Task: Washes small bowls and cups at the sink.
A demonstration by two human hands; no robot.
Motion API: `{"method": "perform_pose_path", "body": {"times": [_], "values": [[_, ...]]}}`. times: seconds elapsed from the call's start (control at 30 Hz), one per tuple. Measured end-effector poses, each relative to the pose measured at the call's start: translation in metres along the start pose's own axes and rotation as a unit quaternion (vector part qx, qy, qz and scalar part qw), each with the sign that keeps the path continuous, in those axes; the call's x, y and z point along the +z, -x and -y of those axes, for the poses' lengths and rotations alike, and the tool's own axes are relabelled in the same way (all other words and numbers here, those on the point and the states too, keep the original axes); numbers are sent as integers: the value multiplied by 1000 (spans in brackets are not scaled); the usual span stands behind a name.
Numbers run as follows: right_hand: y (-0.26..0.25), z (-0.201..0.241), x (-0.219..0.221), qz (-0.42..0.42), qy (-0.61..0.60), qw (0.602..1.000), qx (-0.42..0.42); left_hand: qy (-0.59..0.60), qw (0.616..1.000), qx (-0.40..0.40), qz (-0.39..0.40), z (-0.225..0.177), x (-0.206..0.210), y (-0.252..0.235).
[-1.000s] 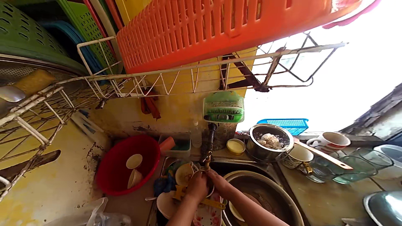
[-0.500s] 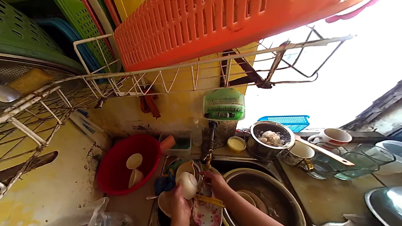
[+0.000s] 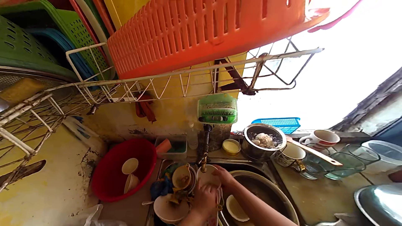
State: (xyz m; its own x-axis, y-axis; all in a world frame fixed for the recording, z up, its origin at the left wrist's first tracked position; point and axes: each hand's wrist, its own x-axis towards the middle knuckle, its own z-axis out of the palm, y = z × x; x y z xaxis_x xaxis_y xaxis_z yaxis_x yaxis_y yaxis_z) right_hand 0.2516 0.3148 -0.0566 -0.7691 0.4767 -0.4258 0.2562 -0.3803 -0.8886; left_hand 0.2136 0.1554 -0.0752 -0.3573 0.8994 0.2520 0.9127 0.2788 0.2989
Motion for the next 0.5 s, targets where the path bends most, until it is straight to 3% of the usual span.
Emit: {"method": "perform_pose_path", "body": {"times": [0.07, 0.1, 0.23, 0.27, 0.33, 0.4, 0.43, 0.5], "values": [[-5, 3, -11, -2, 21, 1000, -11, -58, 996, 55, 33, 23, -4, -1], [-6, 0, -8, -11, -3, 1000, -26, -71, 995, 44, 50, 26, -8, -6], [-6, -17, 22, -38, -42, 996, -64, 44, 985, -138, 97, -9, -13, -32], [-8, -14, 20, -36, -16, 997, -61, 50, 989, -128, 62, -10, -5, -28], [-11, -2, 4, -16, 53, 998, -27, -2, 999, -3, -53, 10, 10, -9], [-16, 6, -11, 1, 86, 996, 18, -60, 994, 76, -47, 35, 2, 0], [-18, 3, -10, -11, 69, 997, 22, -78, 993, 81, -47, 41, -1, -1], [-14, -8, 4, -39, 4, 999, -11, -49, 999, 7, -17, 27, -8, -13]]}}
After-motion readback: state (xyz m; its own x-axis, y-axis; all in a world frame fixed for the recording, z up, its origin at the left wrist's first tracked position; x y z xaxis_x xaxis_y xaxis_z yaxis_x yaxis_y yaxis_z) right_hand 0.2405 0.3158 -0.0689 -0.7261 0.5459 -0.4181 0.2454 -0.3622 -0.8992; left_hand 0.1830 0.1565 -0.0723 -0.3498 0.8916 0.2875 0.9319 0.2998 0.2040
